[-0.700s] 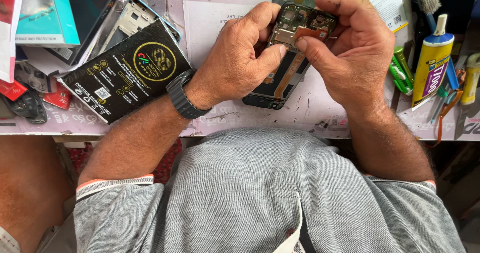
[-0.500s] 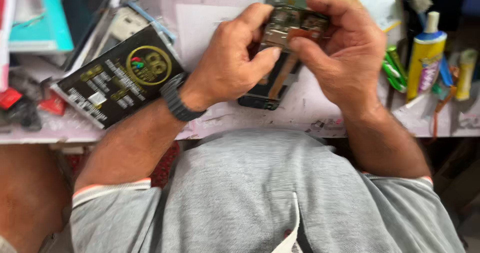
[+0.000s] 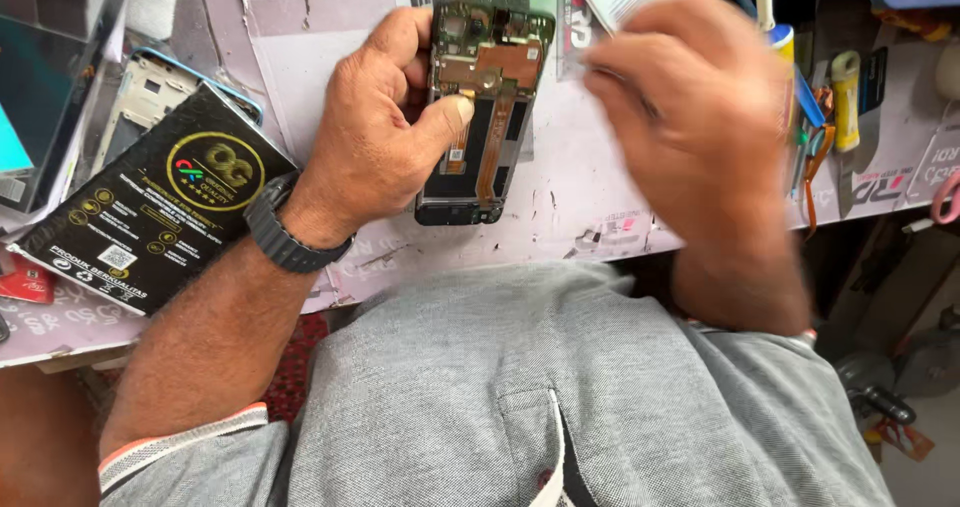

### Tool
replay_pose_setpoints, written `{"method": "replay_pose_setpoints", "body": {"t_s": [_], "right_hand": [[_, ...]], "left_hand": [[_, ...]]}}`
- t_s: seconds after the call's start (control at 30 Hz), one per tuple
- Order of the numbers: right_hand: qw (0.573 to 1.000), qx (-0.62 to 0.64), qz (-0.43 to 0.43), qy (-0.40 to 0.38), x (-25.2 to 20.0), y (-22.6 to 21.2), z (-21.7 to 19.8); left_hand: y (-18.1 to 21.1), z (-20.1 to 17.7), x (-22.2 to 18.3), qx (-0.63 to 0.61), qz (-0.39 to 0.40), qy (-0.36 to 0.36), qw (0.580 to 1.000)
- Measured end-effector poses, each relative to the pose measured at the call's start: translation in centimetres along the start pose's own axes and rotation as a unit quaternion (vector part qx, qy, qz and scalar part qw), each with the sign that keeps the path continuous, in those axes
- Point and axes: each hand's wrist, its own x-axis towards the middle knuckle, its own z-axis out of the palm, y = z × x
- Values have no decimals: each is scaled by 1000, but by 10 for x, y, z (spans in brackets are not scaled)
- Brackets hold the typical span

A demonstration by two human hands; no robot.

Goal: The person disassembles the internal components of a mobile phone, using a small screwdriver and a prying tool to detach flex cables and connectors from the motherboard. The person then handles a roll of tape and uses scissors to cut a small strip.

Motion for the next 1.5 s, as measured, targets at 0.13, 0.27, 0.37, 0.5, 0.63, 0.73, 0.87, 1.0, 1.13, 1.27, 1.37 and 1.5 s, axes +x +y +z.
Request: {"method": "replay_pose_setpoints", "body": {"t_s": [0.13, 0.27, 0.37, 0.5, 0.63, 0.73, 0.87, 1.0, 1.13, 1.27, 1.37, 1.5], "right_hand": [[983, -166, 60, -50, -12, -1, -19], [960, -261, 78, -69, -25, 8, -6], [955, -275, 90, -64, -36, 17, 2], [954, -293, 61, -25, -46, 31, -1], [991, -129, 17, -24, -47, 30, -7], [998, -40, -32, -42, -29, 11, 6], [996, -8, -73, -41, -4, -7, 23], [996, -19, -86, -36, 4, -7, 30], [993, -45, -101, -33, 5, -4, 30], [992, -61, -104, -30, 6, -3, 30], [991, -62, -110, -34, 6, -1, 31], [990, -65, -116, -36, 7, -1, 32]], "left_hand": [[-4, 0, 0, -23, 6, 5, 1000], [-8, 0, -2, -18, 30, 8, 999], [-7, 1, -2, -7, 38, 18, 999], [-5, -2, -1, 33, 12, 16, 999], [-10, -3, -1, 31, 53, 17, 998], [-9, -4, -2, 41, 39, 25, 998], [-6, -5, -2, 80, 38, 52, 995], [-5, -7, -3, 73, 47, 53, 995], [-5, -4, -4, 94, 78, 58, 991], [-4, -5, -3, 109, 68, 58, 990], [-3, -5, -2, 110, 57, 51, 991], [0, -6, -2, 104, 60, 51, 991]]}}
